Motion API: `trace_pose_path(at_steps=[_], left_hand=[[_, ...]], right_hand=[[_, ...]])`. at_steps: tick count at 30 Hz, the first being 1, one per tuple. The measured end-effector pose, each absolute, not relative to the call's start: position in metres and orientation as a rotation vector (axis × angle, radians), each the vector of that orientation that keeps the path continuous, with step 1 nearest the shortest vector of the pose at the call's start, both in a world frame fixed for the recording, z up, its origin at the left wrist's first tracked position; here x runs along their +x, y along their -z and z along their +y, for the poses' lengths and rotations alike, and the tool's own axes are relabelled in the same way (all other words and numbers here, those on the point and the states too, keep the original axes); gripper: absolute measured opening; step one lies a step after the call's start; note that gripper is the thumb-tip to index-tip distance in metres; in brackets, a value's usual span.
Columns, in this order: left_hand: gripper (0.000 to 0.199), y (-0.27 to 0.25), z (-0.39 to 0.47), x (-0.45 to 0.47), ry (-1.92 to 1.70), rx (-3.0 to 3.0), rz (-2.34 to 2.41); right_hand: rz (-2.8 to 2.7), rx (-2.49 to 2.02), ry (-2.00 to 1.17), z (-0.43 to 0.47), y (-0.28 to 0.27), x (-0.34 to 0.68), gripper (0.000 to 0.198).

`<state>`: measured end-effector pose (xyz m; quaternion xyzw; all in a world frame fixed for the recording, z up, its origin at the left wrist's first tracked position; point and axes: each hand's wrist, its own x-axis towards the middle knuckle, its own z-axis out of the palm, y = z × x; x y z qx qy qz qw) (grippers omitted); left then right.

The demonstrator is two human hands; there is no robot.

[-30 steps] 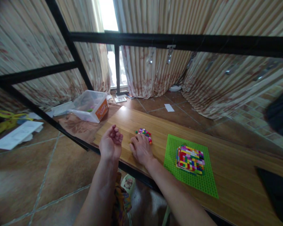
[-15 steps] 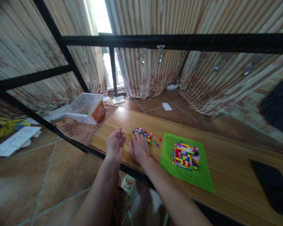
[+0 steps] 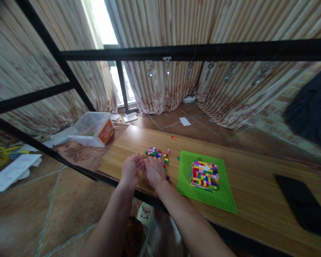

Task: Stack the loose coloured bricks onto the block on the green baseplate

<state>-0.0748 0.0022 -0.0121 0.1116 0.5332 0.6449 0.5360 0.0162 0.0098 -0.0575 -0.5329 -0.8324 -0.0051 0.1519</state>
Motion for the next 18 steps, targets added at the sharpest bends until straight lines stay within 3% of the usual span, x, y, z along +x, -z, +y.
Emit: trace_pose_path(at_steps=[18], left_hand=[[0.017,0.011,0.006,-0.078,-1.546,0.209,1.282]], right_hand=[[-2.277,-1.567,-0.096,0.029,0.049,0.028,0.040]])
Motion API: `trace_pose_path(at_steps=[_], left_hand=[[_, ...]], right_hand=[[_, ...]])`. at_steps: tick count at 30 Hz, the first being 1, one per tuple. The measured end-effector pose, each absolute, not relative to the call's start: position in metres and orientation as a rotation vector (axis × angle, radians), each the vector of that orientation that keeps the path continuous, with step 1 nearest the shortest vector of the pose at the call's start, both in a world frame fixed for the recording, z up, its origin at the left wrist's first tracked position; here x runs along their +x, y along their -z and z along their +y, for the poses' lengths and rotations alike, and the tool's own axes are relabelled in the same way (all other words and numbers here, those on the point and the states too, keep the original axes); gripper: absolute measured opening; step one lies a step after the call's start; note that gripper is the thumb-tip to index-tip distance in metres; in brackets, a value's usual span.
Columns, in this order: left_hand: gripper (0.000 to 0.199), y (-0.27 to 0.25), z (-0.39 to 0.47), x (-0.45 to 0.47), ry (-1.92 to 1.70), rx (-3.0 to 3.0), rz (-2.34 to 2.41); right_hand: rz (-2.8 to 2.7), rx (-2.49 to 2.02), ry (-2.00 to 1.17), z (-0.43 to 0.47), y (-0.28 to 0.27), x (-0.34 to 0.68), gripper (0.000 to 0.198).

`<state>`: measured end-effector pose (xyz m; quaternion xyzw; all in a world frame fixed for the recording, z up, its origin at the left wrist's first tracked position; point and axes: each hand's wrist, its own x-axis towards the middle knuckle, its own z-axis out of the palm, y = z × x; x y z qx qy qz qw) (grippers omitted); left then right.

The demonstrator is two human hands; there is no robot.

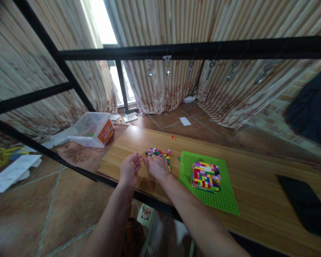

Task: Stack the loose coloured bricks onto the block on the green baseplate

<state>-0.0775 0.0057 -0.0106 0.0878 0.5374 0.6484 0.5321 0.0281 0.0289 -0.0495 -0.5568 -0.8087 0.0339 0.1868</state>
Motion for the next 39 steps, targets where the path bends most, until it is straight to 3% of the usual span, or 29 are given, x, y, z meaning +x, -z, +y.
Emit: trace_pose_path(at_steps=[5,7,11,13,21,29,33,35,37,39], left_hand=[[0.008,0.010,0.008,-0.070,-1.529,0.151,1.239],[0.005,0.009,0.009,-0.064,-1.517,0.124,1.216],[0.021,0.005,0.010,-0.050,-1.463,0.037,1.046],[0.027,0.003,0.010,-0.045,-1.432,-0.020,0.899],[0.022,0.000,0.013,-0.042,-1.421,-0.029,0.768],[0.022,0.001,0.019,-0.044,-1.487,-0.088,0.688],[0.023,-0.001,0.021,-0.050,-1.446,-0.208,0.707],[0.025,-0.001,0.020,-0.055,-1.421,-0.203,0.719],[0.026,-0.002,0.019,-0.060,-1.431,-0.162,0.725],[0.025,-0.002,0.019,-0.064,-1.451,-0.125,0.750]], right_hand=[[-1.986,-1.619,-0.183,0.043,0.045,0.035,0.053],[-1.627,-1.591,-0.414,0.048,0.038,0.032,0.060],[-0.907,-1.242,-1.093,0.049,0.023,0.015,0.058],[-0.833,-1.123,-1.173,0.046,0.018,0.006,0.055],[-1.093,-1.042,-0.980,0.037,0.010,0.003,0.036],[-1.144,-0.984,-0.959,0.035,-0.008,-0.001,0.051],[-1.265,-1.324,-0.648,0.078,-0.010,0.036,0.051],[-1.511,-1.712,-0.386,0.107,-0.003,0.066,0.037],[-1.596,-1.821,-0.364,0.130,0.007,0.092,0.020],[-1.684,-1.856,-0.362,0.144,0.018,0.108,0.018]])
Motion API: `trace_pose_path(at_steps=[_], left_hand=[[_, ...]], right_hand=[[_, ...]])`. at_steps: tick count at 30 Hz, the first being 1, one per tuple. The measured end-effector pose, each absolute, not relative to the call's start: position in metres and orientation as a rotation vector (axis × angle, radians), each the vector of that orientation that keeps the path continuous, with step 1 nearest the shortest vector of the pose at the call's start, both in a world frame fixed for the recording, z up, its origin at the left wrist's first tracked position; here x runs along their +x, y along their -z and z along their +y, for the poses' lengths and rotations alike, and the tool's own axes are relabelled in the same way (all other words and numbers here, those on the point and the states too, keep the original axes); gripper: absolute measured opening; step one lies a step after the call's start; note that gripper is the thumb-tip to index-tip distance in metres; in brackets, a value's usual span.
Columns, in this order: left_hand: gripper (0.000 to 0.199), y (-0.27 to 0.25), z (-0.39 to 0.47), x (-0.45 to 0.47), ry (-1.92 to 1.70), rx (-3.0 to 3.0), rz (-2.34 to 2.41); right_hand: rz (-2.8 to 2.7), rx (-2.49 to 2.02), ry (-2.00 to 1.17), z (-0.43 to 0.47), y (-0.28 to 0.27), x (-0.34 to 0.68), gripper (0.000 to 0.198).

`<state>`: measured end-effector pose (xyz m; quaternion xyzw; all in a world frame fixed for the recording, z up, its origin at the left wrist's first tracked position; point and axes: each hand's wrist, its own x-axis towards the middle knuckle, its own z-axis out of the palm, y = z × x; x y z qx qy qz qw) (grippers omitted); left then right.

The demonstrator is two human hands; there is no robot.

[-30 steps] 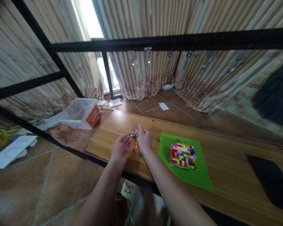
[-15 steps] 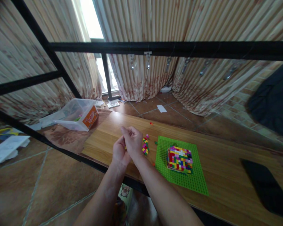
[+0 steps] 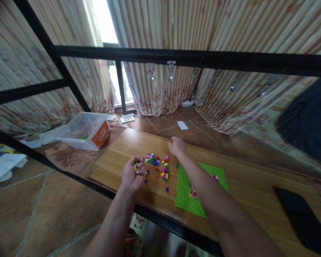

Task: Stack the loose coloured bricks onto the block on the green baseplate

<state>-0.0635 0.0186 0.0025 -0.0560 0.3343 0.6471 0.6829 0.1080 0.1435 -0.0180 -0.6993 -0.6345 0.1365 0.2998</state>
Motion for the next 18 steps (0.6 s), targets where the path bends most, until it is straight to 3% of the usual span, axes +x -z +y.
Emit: trace_pose_path(at_steps=[8,14,18], left_hand=[[0.022,-0.002,0.022,-0.062,-1.389,-0.119,0.882],[0.029,-0.004,0.020,-0.052,-1.331,-0.167,0.784],[0.019,-0.005,0.015,-0.053,-1.347,-0.147,0.718]], right_hand=[[-1.943,-1.750,-0.479,0.135,0.012,0.093,0.018],[-2.108,-1.295,-0.804,0.069,-0.026,0.063,0.017],[-2.015,-1.603,-0.426,0.033,-0.021,0.074,0.019]])
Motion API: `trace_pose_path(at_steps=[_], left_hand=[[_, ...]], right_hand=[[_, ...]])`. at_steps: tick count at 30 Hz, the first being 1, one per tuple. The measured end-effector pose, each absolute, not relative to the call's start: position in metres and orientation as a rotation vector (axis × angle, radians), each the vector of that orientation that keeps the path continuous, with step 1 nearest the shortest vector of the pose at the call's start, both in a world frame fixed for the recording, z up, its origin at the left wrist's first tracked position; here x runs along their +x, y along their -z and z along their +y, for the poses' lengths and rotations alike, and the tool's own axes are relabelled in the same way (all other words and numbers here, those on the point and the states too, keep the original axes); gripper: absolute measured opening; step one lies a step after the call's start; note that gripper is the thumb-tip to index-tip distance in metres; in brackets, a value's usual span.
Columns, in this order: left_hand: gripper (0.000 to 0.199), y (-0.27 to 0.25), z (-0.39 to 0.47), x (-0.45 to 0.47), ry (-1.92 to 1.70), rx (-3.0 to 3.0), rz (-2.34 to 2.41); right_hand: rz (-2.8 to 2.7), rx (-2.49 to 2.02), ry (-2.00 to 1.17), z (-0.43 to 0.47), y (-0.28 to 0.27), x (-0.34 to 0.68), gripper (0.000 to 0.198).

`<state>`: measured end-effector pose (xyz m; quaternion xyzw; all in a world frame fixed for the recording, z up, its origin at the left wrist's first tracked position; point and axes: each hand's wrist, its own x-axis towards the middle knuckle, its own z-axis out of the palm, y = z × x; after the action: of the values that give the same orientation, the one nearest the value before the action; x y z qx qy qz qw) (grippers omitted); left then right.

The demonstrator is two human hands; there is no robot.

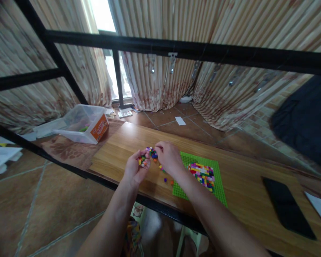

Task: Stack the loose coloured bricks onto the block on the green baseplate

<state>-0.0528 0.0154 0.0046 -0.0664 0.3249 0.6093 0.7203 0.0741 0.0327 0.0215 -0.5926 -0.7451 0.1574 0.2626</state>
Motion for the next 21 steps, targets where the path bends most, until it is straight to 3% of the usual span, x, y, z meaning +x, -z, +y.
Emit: trace_pose_path(at_steps=[3,7,13,21], left_hand=[[0.019,-0.005,0.012,-0.056,-1.366,-0.103,0.749],[0.019,-0.005,0.010,-0.059,-1.396,-0.072,0.783],[0.016,-0.007,0.009,-0.057,-1.393,-0.031,0.838],[0.009,-0.005,0.008,-0.049,-1.348,-0.023,0.945]], right_hand=[[-2.041,-1.915,-0.233,0.012,0.001,0.087,0.024],[-2.099,-2.078,-0.211,-0.006,0.023,0.087,0.036],[-2.212,-1.953,-0.292,-0.004,0.022,0.078,0.021],[-2.179,-1.838,-0.380,0.005,0.026,0.089,0.021]])
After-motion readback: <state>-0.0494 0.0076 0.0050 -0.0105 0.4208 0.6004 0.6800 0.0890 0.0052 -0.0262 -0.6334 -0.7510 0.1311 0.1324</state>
